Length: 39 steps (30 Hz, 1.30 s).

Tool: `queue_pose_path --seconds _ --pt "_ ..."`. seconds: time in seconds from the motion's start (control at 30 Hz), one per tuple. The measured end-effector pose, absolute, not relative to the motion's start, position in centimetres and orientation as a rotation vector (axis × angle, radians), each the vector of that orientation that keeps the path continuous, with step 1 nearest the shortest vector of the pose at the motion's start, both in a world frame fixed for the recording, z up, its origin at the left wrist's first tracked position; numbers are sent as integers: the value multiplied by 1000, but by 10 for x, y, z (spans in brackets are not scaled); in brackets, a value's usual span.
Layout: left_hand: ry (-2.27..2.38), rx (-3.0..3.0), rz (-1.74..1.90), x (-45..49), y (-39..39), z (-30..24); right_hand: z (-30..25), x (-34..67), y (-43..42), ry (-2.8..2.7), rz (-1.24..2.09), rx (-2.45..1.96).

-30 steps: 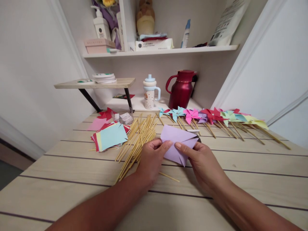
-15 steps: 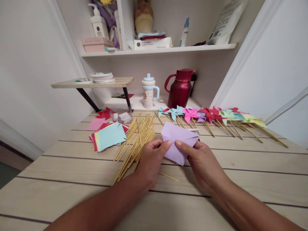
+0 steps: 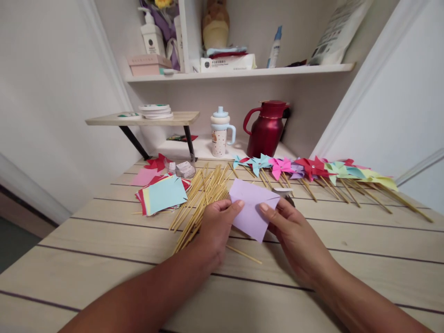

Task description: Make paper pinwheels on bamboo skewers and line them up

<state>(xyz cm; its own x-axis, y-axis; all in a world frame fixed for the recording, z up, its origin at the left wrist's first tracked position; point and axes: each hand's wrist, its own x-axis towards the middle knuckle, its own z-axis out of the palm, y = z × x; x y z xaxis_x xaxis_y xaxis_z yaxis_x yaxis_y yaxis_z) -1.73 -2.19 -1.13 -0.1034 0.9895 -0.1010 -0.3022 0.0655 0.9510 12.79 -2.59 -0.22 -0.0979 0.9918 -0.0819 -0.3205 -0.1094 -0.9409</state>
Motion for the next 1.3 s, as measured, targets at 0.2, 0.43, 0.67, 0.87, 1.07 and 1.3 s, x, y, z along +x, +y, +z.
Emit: queue_pose_path --seconds 0.2,0.43,0.67,0.87,1.07,1.3 --pt "1060 735 1454 -26 -12 -15 0 135 -26 -1126 1244 -1070" --pt "1020 722 1445 -26 -14 -15 -2 144 -24 -1412 1027 -1020" --pt "950 608 1428 -24 -19 -8 -3 148 -19 -1833 868 -1070" --pt "1004 592 1391 -24 -18 -8 -5 148 -14 -1773 829 -1063" --pt "945 610 1386 -24 -20 -6 -5 148 -17 -1695 1019 -1111" --pt "981 618 1394 -25 -17 -11 1 144 -23 -1411 1420 -1056"
